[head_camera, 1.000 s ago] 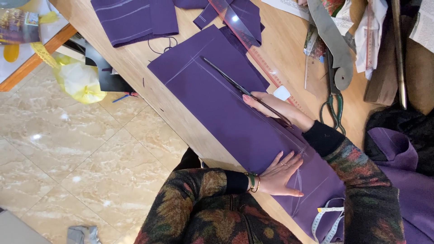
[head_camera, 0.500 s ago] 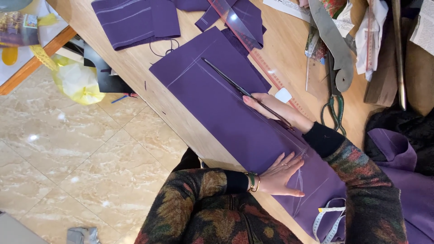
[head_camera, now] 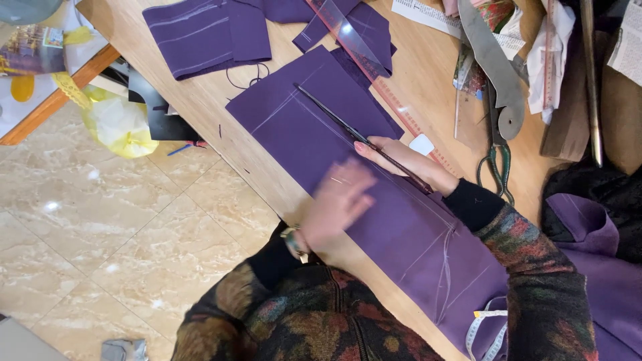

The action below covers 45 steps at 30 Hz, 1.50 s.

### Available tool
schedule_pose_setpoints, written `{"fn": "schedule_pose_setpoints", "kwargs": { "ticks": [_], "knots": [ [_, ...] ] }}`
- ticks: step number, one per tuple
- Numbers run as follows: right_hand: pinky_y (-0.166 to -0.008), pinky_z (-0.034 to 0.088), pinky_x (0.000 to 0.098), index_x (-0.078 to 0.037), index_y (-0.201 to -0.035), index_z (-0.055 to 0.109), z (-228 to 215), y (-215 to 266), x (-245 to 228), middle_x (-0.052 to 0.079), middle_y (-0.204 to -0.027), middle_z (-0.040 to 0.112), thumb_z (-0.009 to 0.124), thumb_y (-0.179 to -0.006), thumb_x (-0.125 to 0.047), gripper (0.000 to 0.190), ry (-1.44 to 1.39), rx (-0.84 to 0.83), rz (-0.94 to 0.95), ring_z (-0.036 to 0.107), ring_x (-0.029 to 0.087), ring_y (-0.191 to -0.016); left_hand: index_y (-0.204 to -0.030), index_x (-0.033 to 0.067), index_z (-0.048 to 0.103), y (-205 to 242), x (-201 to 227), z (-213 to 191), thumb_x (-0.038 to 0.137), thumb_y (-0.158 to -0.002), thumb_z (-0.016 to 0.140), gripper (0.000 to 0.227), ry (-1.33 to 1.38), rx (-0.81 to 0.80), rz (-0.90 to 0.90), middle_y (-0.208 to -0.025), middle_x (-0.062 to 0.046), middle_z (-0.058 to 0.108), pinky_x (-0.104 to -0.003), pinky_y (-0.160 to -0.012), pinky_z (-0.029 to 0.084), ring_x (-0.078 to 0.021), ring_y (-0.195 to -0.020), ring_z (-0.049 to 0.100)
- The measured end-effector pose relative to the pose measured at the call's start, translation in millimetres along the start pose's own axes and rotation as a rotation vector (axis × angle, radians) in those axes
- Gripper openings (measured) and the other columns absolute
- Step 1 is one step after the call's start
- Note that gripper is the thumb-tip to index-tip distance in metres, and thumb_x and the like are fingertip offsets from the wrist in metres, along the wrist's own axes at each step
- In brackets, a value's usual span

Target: The person marks a purple fabric piece using a ruler and chalk, then uses shears to cut along the marked lines. They handle the fabric and cut pieces, moving them aside on the table.

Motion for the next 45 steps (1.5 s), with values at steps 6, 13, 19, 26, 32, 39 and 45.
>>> {"fn": "schedule_pose_setpoints", "kwargs": {
  "ticks": [6,13,19,26,32,39,45],
  "knots": [
    [-0.049,0.05,0.0322,-0.012,-0.083,0.055,3.6,-4.5,1.2,0.01,-0.066,0.056,0.042,-0.101,-0.069,0.061,-0.024,0.01,-0.009,0.063,0.023,-0.065,-0.13,0.0166,0.069,9.9,-52.9,-92.1,0.035,-0.103,0.064,0.033,-0.447,0.273,-0.135,-0.143,-0.007,0.062,-0.057,-0.123,0.008,-0.027,-0.146,0.042],
    [-0.043,0.052,0.0326,-0.01,-0.081,0.057,9.1,-8.0,3.8,0.008,-0.059,0.051,0.043,-0.1,-0.069,0.063,-0.046,0.03,0.055,0.057,0.02,-0.052,-0.133,0.015,0.066,19.1,-71.0,-113.9,0.044,-0.103,0.065,0.042,-0.634,0.289,-0.248,-0.152,-0.01,0.055,-0.074,-0.116,0.0,-0.0313,-0.149,0.037],
    [-0.038,0.044,0.0244,-0.011,-0.079,0.053,5.0,20.3,-32.8,0.001,-0.056,0.042,0.045,-0.102,-0.063,0.057,-0.147,0.033,0.054,0.047,0.012,-0.044,-0.133,0.0133,0.065,16.8,-69.9,-115.6,0.044,-0.102,0.065,0.044,-0.647,0.27,-0.288,-0.151,-0.012,0.054,-0.075,-0.116,-0.001,-0.032,-0.149,0.038],
    [-0.041,0.043,0.0255,-0.009,-0.085,0.053,13.3,15.1,-31.5,0.001,-0.059,0.039,0.042,-0.103,-0.064,0.059,-0.174,0.009,-0.017,0.045,0.011,-0.047,-0.133,0.0142,0.065,17.8,-70.6,-115.3,0.046,-0.103,0.062,0.045,-0.669,0.263,-0.301,-0.151,-0.011,0.054,-0.075,-0.116,-0.001,-0.0303,-0.149,0.037],
    [-0.04,0.04,0.0234,-0.01,-0.083,0.05,20.9,17.4,-33.1,0.0,-0.061,0.037,0.043,-0.101,-0.067,0.06,-0.246,0.016,-0.007,0.042,0.01,-0.047,-0.133,0.0153,0.065,19.2,-71.5,-115.3,0.047,-0.103,0.062,0.044,-0.67,0.273,-0.294,-0.151,-0.01,0.054,-0.074,-0.116,0.0,-0.0292,-0.15,0.037],
    [-0.033,0.036,0.0219,-0.011,-0.077,0.048,35.6,3.2,-18.2,0.0,-0.055,0.036,0.043,-0.102,-0.069,0.064,-0.305,0.034,-0.019,0.039,0.009,-0.04,-0.133,0.0159,0.065,19.1,-70.4,-116.9,0.047,-0.103,0.061,0.043,-0.675,0.274,-0.293,-0.151,-0.009,0.055,-0.075,-0.116,0.0,-0.0289,-0.149,0.038],
    [-0.036,0.037,0.0189,-0.01,-0.084,0.046,41.8,38.3,-53.5,-0.004,-0.062,0.032,0.039,-0.103,-0.069,0.062,-0.393,-0.011,-0.005,0.039,0.004,-0.045,-0.133,0.0149,0.065,22.1,-70.1,-116.6,0.048,-0.104,0.06,0.045,-0.65,0.283,-0.301,-0.15,-0.01,0.055,-0.074,-0.116,0.0,-0.0293,-0.148,0.039]
  ]
}}
Point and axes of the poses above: each hand's wrist, its own y-axis away from the middle knuckle, its own z-axis out of the palm, x = y × z, the point moved 7 cm from there along -y, towards the middle knuckle
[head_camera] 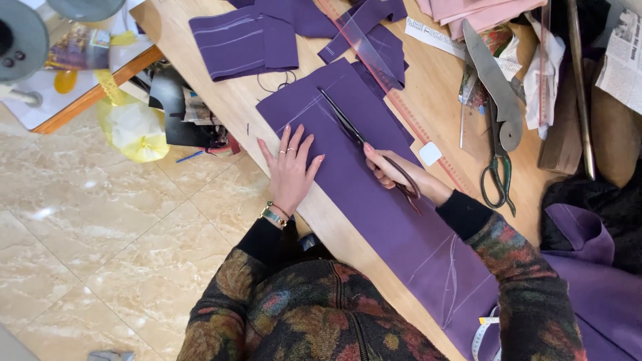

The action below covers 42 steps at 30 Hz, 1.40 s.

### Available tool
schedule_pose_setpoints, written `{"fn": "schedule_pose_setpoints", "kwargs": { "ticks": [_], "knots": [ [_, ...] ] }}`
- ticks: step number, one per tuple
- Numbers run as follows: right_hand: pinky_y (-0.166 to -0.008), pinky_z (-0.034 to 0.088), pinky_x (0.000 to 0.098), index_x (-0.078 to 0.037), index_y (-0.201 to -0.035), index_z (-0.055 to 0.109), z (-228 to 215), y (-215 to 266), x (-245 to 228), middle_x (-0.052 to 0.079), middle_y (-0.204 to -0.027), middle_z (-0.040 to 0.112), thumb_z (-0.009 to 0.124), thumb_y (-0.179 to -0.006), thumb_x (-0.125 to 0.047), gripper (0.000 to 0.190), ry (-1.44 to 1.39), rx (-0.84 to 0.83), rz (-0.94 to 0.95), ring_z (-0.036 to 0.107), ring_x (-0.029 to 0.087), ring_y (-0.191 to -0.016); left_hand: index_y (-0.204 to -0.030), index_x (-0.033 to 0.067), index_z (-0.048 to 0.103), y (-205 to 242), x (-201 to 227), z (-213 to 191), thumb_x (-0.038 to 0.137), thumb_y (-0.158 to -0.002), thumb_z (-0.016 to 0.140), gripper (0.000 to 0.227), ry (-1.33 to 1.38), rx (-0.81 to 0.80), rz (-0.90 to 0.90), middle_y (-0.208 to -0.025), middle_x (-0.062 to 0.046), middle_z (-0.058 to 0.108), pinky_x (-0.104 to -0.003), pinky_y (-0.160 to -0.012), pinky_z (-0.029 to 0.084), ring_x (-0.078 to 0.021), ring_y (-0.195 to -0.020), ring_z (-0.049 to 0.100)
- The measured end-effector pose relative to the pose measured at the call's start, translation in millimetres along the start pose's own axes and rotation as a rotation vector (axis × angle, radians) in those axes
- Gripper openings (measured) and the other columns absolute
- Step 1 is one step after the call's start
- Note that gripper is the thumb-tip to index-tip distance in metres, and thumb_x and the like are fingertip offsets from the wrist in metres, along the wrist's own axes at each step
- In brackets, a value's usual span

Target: The person marks a purple fabric piece using a ruler and chalk, then uses shears to cut along the marked lines. They handle the fabric and cut pieces, moving them aside on the table.

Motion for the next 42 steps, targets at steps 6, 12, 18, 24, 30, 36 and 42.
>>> {"fn": "schedule_pose_setpoints", "kwargs": {
  "ticks": [6,12,18,24,30,36,42],
  "knots": [
    [-0.048,0.037,0.02,-0.006,-0.099,0.048,15.5,41.7,11.5,-0.006,-0.073,0.025,0.026,-0.103,-0.074,0.071,-0.043,-0.043,-0.094,0.036,0.005,-0.054,-0.131,0.0138,0.065,3.7,-2.6,-1.4,0.051,-0.101,0.062,0.048,0.03,0.029,-0.006,-0.149,-0.01,0.056,-0.075,-0.117,0.003,-0.0295,-0.148,0.039],
    [-0.049,0.039,0.0203,-0.002,-0.105,0.051,41.0,84.9,62.1,-0.005,-0.073,0.03,0.018,-0.108,-0.065,0.071,-0.184,0.0,-0.131,0.041,0.006,-0.056,-0.129,0.0107,0.065,9.3,-2.5,-1.2,0.054,-0.099,0.063,0.053,0.056,0.079,-0.004,-0.147,-0.012,0.057,-0.074,-0.117,0.005,-0.0318,-0.148,0.038],
    [-0.049,0.041,0.0201,-0.005,-0.113,0.058,99.8,120.2,107.2,-0.006,-0.068,0.036,0.017,-0.109,-0.057,0.066,-0.163,-0.024,-0.217,0.042,0.004,-0.056,-0.13,0.0097,0.065,11.7,-6.2,-0.8,0.053,-0.099,0.063,0.053,0.058,0.122,-0.018,-0.146,-0.012,0.056,-0.073,-0.117,0.008,-0.0325,-0.148,0.037],
    [-0.045,0.027,0.0155,-0.012,-0.122,0.061,155.1,156.6,113.6,-0.009,-0.073,0.029,0.031,-0.103,-0.055,0.055,-0.312,-0.092,-0.193,0.026,0.003,-0.054,-0.13,0.009,0.067,5.7,-3.1,-13.3,0.048,-0.105,0.055,0.048,0.006,0.031,-0.015,-0.149,-0.007,0.056,-0.068,-0.12,0.008,-0.0306,-0.15,0.033],
    [-0.049,0.021,0.0205,-0.009,-0.128,0.061,198.9,151.0,68.4,-0.006,-0.07,0.027,0.034,-0.101,-0.054,0.06,-0.499,0.045,-0.03,0.024,0.004,-0.057,-0.143,0.0097,0.056,-40.2,-53.0,-7.0,0.051,-0.104,0.048,0.057,0.055,-0.123,-0.011,-0.162,-0.017,0.038,-0.074,-0.116,0.001,-0.0339,-0.154,0.021],
    [-0.05,0.029,0.0222,-0.008,-0.132,0.062,251.1,80.0,31.1,-0.004,-0.07,0.036,0.032,-0.103,-0.049,0.058,-0.547,0.209,-0.084,0.031,0.008,-0.055,-0.139,0.0156,0.053,-122.4,-117.8,-10.2,0.043,-0.093,0.068,0.056,-0.029,-0.235,0.108,-0.123,-0.011,0.064,-0.048,-0.081,0.043,-0.0325,-0.104,0.063],
    [-0.048,0.019,0.0199,-0.005,-0.138,0.058,305.5,50.6,-45.5,-0.003,-0.071,0.03,0.035,-0.1,-0.054,0.066,-0.846,0.383,0.004,0.023,0.006,-0.055,-0.112,0.0176,0.074,-136.3,-133.3,15.5,0.036,-0.086,0.079,0.033,0.246,-0.373,0.185,-0.103,0.0,0.078,-0.04,-0.076,0.033,-0.0237,-0.088,0.067]
  ]
}}
Point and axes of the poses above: each hand's wrist, its own y-axis away from the middle knuckle, its own z-axis out of the palm, x = y × z, the point moved 7 cm from there along -y, towards the middle knuckle
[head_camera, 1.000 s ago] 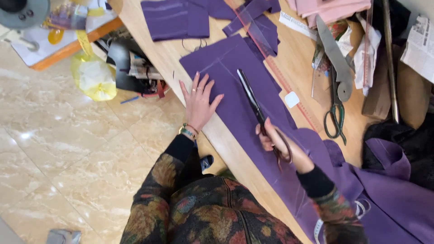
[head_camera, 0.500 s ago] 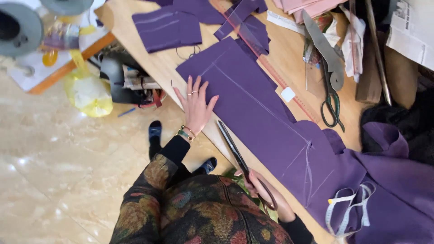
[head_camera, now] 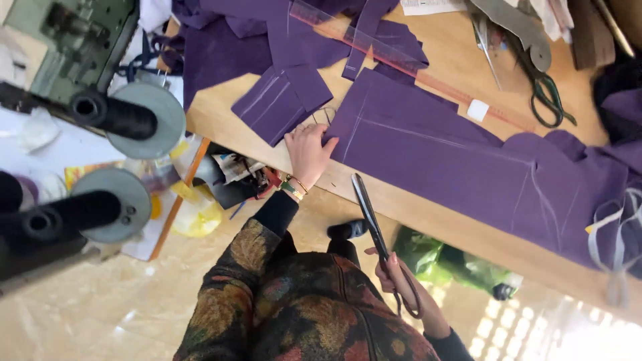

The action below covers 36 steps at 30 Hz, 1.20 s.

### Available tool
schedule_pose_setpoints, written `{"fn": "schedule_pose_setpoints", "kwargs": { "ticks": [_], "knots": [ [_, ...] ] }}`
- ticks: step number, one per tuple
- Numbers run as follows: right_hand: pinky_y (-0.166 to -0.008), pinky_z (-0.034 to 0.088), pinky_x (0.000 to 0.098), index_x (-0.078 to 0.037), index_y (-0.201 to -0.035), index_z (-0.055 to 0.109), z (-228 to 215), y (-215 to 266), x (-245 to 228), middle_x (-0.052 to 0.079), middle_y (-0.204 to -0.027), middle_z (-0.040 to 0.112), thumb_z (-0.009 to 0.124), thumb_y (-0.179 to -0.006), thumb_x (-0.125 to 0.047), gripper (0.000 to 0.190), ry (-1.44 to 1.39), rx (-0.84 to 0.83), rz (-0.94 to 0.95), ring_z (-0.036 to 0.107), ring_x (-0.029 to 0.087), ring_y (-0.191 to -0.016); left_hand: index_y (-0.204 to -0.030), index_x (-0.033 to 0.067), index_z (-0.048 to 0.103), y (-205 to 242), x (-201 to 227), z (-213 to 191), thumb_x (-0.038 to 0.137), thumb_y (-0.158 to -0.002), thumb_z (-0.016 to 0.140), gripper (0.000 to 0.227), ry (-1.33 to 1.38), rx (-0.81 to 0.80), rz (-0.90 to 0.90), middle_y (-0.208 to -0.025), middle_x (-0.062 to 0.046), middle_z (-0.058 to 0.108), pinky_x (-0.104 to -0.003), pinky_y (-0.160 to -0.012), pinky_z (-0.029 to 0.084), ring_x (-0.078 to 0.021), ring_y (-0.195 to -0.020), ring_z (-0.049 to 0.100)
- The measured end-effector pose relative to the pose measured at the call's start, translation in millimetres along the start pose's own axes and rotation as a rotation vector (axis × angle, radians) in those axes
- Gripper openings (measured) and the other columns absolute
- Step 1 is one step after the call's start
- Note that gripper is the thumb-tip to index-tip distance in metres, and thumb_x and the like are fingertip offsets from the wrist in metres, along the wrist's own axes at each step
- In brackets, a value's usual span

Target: The person marks a purple fabric piece using a ruler and chalk, then uses shears to cut along the marked lines. They handle the fabric and cut pieces, moving them aside on the table.

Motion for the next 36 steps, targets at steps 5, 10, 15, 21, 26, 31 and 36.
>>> {"fn": "schedule_pose_setpoints", "kwargs": {
  "ticks": [5,10,15,21,26,31,36],
  "knots": [
    [-0.047,0.045,0.0252,-0.002,-0.14,0.049,8.6,-50.3,65.7,0.004,-0.059,0.042,0.022,-0.102,-0.066,0.079,-0.028,0.062,-0.194,0.04,0.012,-0.048,-0.099,0.0213,0.067,-5.7,-5.7,11.1,0.045,-0.084,0.076,0.03,0.042,-0.109,0.04,-0.094,-0.001,0.066,-0.044,-0.087,0.038,-0.0245,-0.094,0.062],
    [-0.055,0.045,0.0242,-0.005,-0.14,0.051,48.8,-63.7,27.9,0.0,-0.066,0.041,0.02,-0.102,-0.067,0.079,-0.099,0.157,-0.156,0.041,0.01,-0.057,-0.109,0.0169,0.054,-6.6,-5.2,3.4,0.045,-0.09,0.073,0.039,0.155,-0.288,0.021,-0.093,-0.008,0.076,-0.042,-0.093,0.035,-0.0285,-0.093,0.072],
    [-0.048,0.044,0.0214,-0.003,-0.122,0.062,58.4,-120.1,58.8,0.002,-0.057,0.04,0.017,-0.104,-0.068,0.081,-0.263,0.239,-0.154,0.039,0.01,-0.05,-0.12,0.0188,0.049,-7.8,-9.2,14.1,0.048,-0.087,0.074,0.051,0.179,-0.428,0.013,-0.095,-0.008,0.078,-0.04,-0.097,0.032,-0.028,-0.098,0.074],
    [-0.044,0.033,0.0142,-0.008,-0.131,0.049,97.0,-134.9,24.5,0.0,-0.075,0.042,0.016,-0.107,-0.056,0.063,-0.471,0.392,-0.084,0.037,0.005,-0.055,-0.13,0.0158,0.049,-6.8,-7.1,8.0,0.039,-0.087,0.079,0.057,0.306,-0.516,-0.054,-0.099,-0.013,0.078,-0.036,-0.102,0.024,-0.0298,-0.102,0.074],
    [-0.05,0.035,0.017,-0.01,-0.13,0.05,114.2,-140.1,0.5,-0.001,-0.082,0.04,0.032,-0.106,-0.061,0.059,-0.495,0.437,-0.119,0.04,0.006,-0.063,-0.132,0.0116,0.05,-6.6,-2.0,-1.9,0.031,-0.087,0.08,0.057,0.373,-0.52,-0.097,-0.097,-0.014,0.078,-0.04,-0.103,0.02,-0.0284,-0.099,0.074],
    [-0.052,0.033,0.0172,-0.012,-0.127,0.051,116.1,-143.4,-4.3,-0.002,-0.082,0.036,0.033,-0.104,-0.065,0.06,-0.476,0.462,-0.101,0.037,0.006,-0.064,-0.134,0.0128,0.048,-5.4,-7.7,5.7,0.031,-0.09,0.078,0.057,0.382,-0.548,-0.063,-0.1,-0.011,0.079,-0.038,-0.1,0.02,-0.0246,-0.099,0.074],
    [-0.051,0.03,0.0166,-0.013,-0.124,0.05,119.8,-145.8,-6.9,-0.003,-0.082,0.032,0.033,-0.103,-0.067,0.061,-0.477,0.459,-0.095,0.034,0.005,-0.063,-0.135,0.0127,0.047,-5.9,-7.0,4.1,0.03,-0.09,0.077,0.057,0.384,-0.546,-0.055,-0.1,-0.009,0.079,-0.038,-0.099,0.021,-0.0234,-0.099,0.074]
  ]
}}
Point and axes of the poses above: each hand's wrist, its own y-axis away from the middle knuckle, its own z-axis out of the palm, x = y × z, the point moved 7 cm from there along -y, towards the middle knuckle
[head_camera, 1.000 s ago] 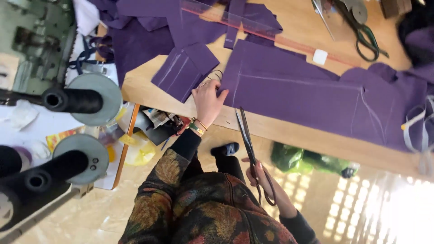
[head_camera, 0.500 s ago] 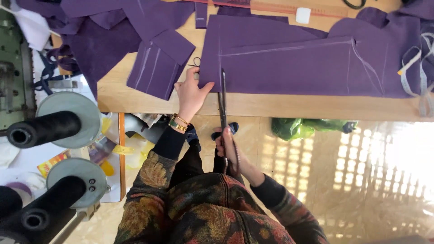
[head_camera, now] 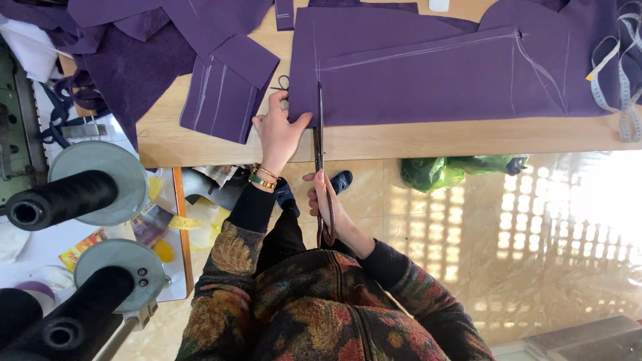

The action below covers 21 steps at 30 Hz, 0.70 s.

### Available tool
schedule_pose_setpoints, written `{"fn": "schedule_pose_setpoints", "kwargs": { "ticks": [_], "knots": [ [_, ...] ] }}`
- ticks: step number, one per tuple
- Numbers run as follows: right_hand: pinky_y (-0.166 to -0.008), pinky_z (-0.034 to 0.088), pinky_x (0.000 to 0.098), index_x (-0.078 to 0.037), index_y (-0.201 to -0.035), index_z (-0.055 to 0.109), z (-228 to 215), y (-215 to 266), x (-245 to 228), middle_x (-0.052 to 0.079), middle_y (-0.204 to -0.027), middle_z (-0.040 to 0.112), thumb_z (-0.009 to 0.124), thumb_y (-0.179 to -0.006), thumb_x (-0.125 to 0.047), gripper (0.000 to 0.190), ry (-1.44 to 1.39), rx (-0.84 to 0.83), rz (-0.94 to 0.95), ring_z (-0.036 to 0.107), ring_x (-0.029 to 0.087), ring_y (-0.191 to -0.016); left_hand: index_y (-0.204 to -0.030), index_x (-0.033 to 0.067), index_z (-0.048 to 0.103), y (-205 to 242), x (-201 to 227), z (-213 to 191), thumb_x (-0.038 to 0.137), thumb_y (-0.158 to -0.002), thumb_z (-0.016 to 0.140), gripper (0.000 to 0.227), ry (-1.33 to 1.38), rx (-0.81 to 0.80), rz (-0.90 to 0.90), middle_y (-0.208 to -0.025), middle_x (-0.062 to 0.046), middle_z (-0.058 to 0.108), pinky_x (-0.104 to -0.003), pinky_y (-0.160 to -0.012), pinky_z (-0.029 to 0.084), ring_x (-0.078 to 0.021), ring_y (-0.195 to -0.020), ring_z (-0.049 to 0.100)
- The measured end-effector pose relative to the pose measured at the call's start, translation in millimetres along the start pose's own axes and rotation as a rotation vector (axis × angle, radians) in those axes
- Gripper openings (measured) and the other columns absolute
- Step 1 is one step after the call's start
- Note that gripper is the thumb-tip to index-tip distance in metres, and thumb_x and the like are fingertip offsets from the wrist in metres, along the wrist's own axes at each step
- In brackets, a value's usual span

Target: The person marks a purple fabric piece using a ruler and chalk, then uses shears to cut along the marked lines. They handle the fabric and cut pieces, moving them aside on the table.

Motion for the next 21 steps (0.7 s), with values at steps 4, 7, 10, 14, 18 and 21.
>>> {"fn": "schedule_pose_setpoints", "kwargs": {
  "ticks": [4,7,10,14,18,21],
  "knots": [
    [-0.052,0.03,0.0172,-0.012,-0.124,0.05,1.8,0.5,-0.9,-0.003,-0.082,0.031,0.031,-0.103,-0.068,0.062,0.003,0.016,0.014,0.034,0.005,-0.063,-0.133,0.0134,0.048,-1.0,-2.0,0.9,0.03,-0.09,0.078,0.055,0.004,0.005,0.001,-0.1,-0.01,0.079,-0.039,-0.099,0.021,-0.0241,-0.098,0.073],
    [-0.052,0.03,0.0173,-0.013,-0.124,0.05,2.1,1.4,-1.5,-0.003,-0.082,0.031,0.031,-0.103,-0.068,0.063,0.014,0.026,0.021,0.034,0.005,-0.064,-0.132,0.0143,0.048,-1.4,-2.4,1.1,0.031,-0.089,0.078,0.055,0.0,0.015,0.0,-0.098,-0.008,0.08,-0.039,-0.098,0.022,-0.0225,-0.095,0.073],
    [-0.052,0.03,0.0173,-0.013,-0.124,0.05,3.1,0.7,-1.5,-0.003,-0.082,0.031,0.031,-0.102,-0.069,0.064,0.016,0.031,0.019,0.035,0.005,-0.064,-0.132,0.0157,0.048,-3.6,-4.5,1.8,0.033,-0.088,0.078,0.056,-0.016,0.015,-0.005,-0.098,-0.006,0.08,-0.038,-0.098,0.022,-0.0219,-0.095,0.073],
    [-0.052,0.031,0.0171,-0.012,-0.124,0.051,3.9,-2.4,3.4,-0.004,-0.082,0.03,0.032,-0.102,-0.069,0.065,0.002,0.038,0.018,0.034,0.005,-0.064,-0.132,0.0168,0.048,-2.1,-3.1,0.9,0.034,-0.087,0.078,0.056,-0.018,0.019,-0.018,-0.1,-0.006,0.08,-0.038,-0.098,0.022,-0.0208,-0.095,0.072],
    [-0.05,0.029,0.0158,-0.011,-0.12,0.053,4.7,-2.4,3.4,-0.006,-0.079,0.027,0.033,-0.101,-0.07,0.065,-0.013,0.037,0.033,0.031,0.003,-0.059,-0.132,0.0171,0.047,0.3,0.2,-0.3,0.033,-0.088,0.077,0.055,-0.023,0.01,-0.019,-0.099,-0.006,0.08,-0.038,-0.099,0.022,-0.0214,-0.097,0.071],
    [-0.046,0.027,0.0139,-0.011,-0.117,0.053,3.8,-2.5,3.7,-0.007,-0.078,0.024,0.032,-0.102,-0.07,0.065,-0.022,0.044,0.057,0.029,0.001,-0.056,-0.132,0.0164,0.047,0.3,1.2,-0.6,0.032,-0.088,0.077,0.055,-0.016,0.026,-0.002,-0.099,-0.005,0.08,-0.039,-0.098,0.022,-0.0207,-0.095,0.072]
  ]
}}
Point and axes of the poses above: each hand's wrist, its own y-axis away from the middle knuckle, its own z-axis out of the palm, x = y × z, the point moved 7 cm from there along -y, towards the middle knuckle
